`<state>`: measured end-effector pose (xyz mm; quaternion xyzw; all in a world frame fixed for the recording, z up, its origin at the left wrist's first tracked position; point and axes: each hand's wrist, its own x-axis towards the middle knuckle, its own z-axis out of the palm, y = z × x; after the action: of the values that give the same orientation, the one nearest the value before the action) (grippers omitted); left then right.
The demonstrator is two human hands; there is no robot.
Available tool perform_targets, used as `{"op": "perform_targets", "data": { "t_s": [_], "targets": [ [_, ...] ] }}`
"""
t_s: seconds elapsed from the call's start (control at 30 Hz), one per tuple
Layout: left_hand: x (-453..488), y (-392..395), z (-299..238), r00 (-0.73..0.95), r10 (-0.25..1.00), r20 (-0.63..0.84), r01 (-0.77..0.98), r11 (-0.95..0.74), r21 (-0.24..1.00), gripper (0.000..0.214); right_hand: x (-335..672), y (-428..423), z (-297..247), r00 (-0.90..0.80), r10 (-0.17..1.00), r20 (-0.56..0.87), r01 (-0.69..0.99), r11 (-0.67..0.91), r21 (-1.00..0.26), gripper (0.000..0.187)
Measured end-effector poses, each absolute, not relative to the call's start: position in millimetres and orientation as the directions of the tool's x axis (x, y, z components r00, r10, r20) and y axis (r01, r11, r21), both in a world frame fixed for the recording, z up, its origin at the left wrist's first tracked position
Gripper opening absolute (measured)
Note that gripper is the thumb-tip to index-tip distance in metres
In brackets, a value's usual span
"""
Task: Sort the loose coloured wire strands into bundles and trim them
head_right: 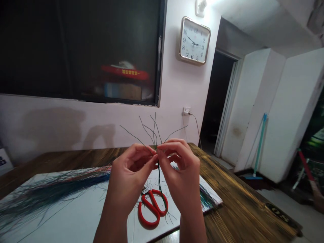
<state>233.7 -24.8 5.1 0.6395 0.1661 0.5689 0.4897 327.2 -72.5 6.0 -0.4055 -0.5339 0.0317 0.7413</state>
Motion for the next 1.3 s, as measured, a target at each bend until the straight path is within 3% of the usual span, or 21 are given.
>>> {"op": "perform_targets", "data": {
  "t_s": [0.53,0.83,0.97,1.3],
  "targets": [
    [231,-28,7,0.313,0.765,0.562,-0.282,-0.491,0.825,0.010,326,-74,6,0.449,0.512,0.732,0.391,0.624,-0.676,0.009],
    [234,-38,10,0.225,0.789,0.572,-0.371,-0.473,0.799,0.014,330,-67,2,0.476,0.480,0.737,0.380,0.644,-0.664,0.009],
    [233,-36,10,0.220,0.789,0.574,-0.355,-0.484,0.800,0.011,331,-63,0,0.485,0.429,0.762,0.373,0.687,-0.624,0.020],
    [231,-33,9,0.263,0.812,0.521,-0.362,-0.418,0.833,0.014,325,-71,7,0.523,0.501,0.689,0.270,0.670,-0.692,0.054]
  ]
}}
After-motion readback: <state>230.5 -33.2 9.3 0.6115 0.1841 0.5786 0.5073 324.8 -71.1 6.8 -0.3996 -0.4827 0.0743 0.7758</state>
